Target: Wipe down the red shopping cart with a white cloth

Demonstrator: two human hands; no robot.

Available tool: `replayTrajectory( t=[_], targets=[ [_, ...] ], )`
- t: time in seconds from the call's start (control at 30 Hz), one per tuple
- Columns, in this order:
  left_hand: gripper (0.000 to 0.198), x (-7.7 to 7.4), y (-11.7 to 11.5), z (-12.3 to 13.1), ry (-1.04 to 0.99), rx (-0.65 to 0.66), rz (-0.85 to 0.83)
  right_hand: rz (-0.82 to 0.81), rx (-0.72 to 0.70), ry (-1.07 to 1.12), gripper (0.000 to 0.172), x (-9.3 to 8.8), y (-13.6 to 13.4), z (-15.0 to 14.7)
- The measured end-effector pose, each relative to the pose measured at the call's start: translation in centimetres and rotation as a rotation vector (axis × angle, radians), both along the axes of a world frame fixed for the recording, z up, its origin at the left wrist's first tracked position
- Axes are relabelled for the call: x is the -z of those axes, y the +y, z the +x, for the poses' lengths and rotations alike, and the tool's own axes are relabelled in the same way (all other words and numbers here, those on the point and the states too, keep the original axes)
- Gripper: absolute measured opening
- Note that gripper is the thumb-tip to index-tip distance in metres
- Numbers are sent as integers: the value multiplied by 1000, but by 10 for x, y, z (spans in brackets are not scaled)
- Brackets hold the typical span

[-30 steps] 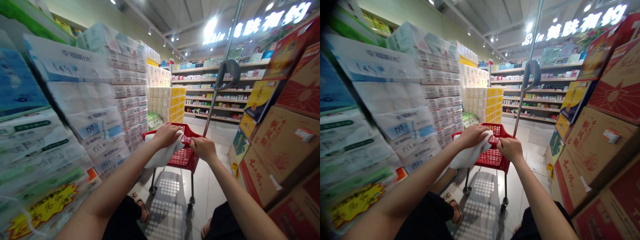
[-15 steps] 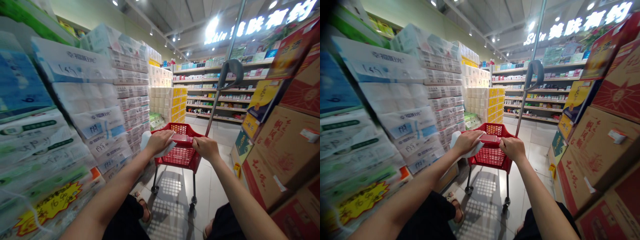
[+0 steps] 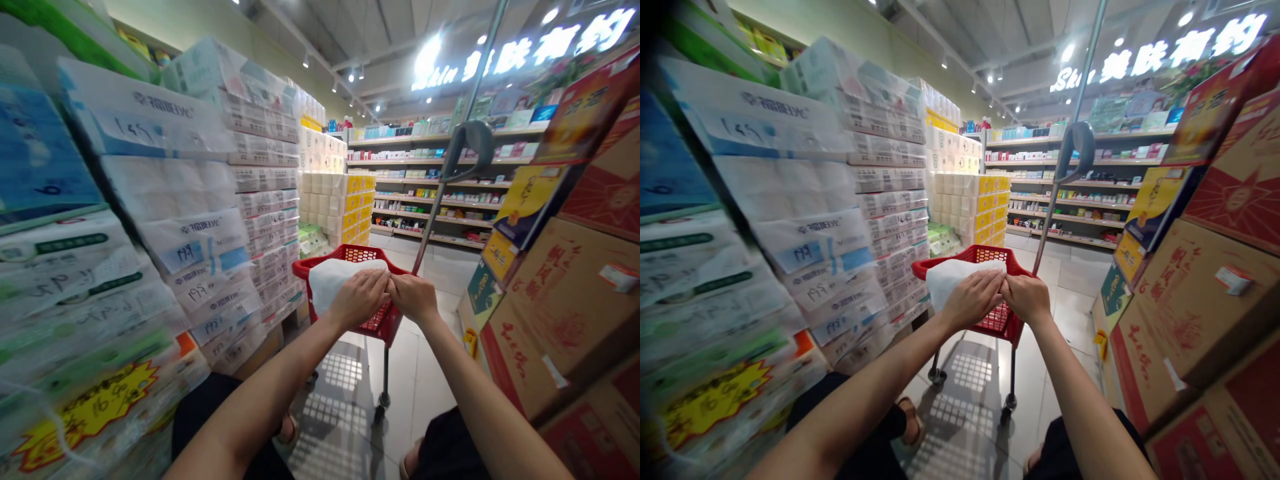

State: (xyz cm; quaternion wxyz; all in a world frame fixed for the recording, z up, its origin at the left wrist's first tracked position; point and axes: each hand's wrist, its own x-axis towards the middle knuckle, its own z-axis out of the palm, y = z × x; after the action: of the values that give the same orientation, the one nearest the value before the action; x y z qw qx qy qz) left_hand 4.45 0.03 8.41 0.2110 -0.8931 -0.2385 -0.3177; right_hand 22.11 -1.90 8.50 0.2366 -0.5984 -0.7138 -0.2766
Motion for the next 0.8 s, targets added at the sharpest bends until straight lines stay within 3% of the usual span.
replayTrajectory(
  t=[0.1, 0.27, 0.47, 0.67, 0.8],
  targets=[
    [50, -11, 13, -27, 69, 85, -24, 13, -12, -2, 37, 1, -2, 4],
    [42, -25, 30, -57, 9, 55, -211, 27, -11, -16, 36, 1, -3, 2],
    [44, -23, 39, -71, -122, -162, -366, 19, -25, -15, 38, 0, -2, 2],
    [52, -28, 49, -78, -47, -529, -498, 42, -8, -11, 37, 2, -2, 2],
    [53, -28, 39, -53, -119, -530, -428, 54, 15, 6, 37, 2, -1, -1]
  ],
)
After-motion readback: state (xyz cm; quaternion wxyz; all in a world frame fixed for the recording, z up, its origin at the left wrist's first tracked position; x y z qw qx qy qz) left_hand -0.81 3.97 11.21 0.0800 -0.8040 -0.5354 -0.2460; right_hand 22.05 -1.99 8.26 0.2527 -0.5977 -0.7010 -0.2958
